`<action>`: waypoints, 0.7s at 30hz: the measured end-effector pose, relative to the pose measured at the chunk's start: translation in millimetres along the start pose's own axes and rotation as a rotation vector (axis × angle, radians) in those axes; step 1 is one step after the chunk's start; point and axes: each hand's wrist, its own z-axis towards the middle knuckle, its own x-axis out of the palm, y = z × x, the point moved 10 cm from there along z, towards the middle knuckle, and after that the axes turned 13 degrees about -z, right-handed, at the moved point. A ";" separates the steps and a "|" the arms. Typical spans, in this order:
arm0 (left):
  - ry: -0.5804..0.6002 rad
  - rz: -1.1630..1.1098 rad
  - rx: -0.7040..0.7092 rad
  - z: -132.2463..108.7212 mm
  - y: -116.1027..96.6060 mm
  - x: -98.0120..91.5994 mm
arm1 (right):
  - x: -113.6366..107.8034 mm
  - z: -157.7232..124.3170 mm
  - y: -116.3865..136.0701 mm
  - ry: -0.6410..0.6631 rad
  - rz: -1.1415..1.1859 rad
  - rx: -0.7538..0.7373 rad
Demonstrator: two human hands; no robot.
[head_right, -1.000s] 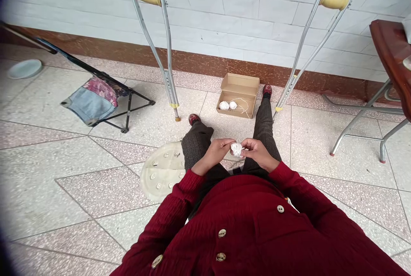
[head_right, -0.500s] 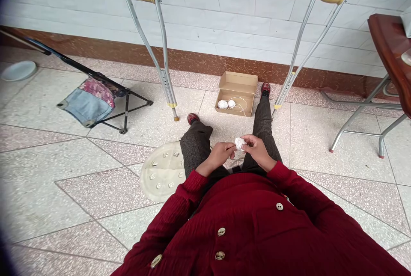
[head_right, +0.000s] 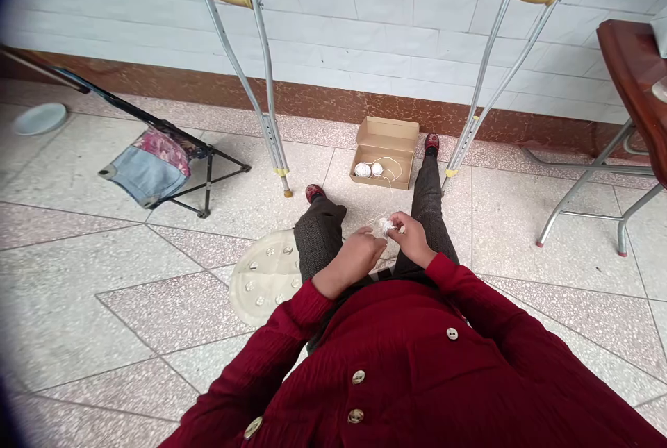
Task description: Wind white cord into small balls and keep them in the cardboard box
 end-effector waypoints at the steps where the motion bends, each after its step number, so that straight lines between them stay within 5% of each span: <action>1: -0.017 0.035 0.030 2.8 -1.6 -7.1 | 1.7 -2.5 3.0 0.025 -0.053 -0.028; 6: -0.067 0.135 0.139 12.4 -2.6 -29.9 | 10.9 -16.4 0.7 0.156 -0.025 -0.011; 11: -0.063 0.002 0.187 22.5 7.7 -40.0 | 22.8 -29.0 1.9 0.309 0.377 0.115; 15: -0.030 -0.339 0.044 28.3 34.0 -35.3 | 18.0 -33.0 15.0 0.310 0.597 0.167; 21: -0.120 -0.779 -0.235 15.1 57.5 -2.0 | 7.8 -28.8 30.0 0.270 0.673 0.196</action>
